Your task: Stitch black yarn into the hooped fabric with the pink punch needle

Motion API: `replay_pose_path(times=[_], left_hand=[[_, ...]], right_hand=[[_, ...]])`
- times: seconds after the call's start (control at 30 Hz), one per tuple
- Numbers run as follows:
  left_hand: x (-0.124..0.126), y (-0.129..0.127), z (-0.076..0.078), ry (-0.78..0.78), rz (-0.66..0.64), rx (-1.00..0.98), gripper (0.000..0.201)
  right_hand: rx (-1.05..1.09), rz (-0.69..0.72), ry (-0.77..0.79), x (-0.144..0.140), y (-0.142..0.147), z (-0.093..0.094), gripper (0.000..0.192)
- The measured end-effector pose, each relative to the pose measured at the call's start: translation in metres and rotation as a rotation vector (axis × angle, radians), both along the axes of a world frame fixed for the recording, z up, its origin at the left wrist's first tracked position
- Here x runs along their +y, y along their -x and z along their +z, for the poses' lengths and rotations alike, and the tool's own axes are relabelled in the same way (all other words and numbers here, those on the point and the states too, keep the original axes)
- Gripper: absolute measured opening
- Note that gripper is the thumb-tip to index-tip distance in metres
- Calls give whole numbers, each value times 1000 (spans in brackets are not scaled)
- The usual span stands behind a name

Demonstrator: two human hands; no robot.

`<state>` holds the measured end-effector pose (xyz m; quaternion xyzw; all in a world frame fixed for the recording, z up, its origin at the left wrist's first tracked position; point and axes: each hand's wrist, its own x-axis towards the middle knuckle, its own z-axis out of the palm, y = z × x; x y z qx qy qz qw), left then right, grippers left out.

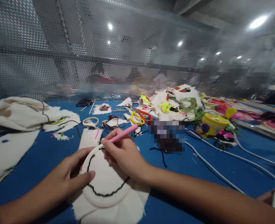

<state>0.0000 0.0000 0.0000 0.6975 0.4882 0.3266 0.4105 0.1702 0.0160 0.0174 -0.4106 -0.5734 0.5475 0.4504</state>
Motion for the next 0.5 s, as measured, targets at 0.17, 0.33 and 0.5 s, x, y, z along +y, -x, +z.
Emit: replay_pose_path(times=[0.17,0.33,0.5], left_hand=[[-12,2,1,-45,-154,47,50],[-8,4,-6,-130,-188,91,52],[-9,6,-8,-255,-159,163,53]], right_hand=[[-208,-111,-160,-22,-14,6,29],[-301,-170,-230,-27,-19,7,24],[-310,-107,-236,-31,-21,10,22]])
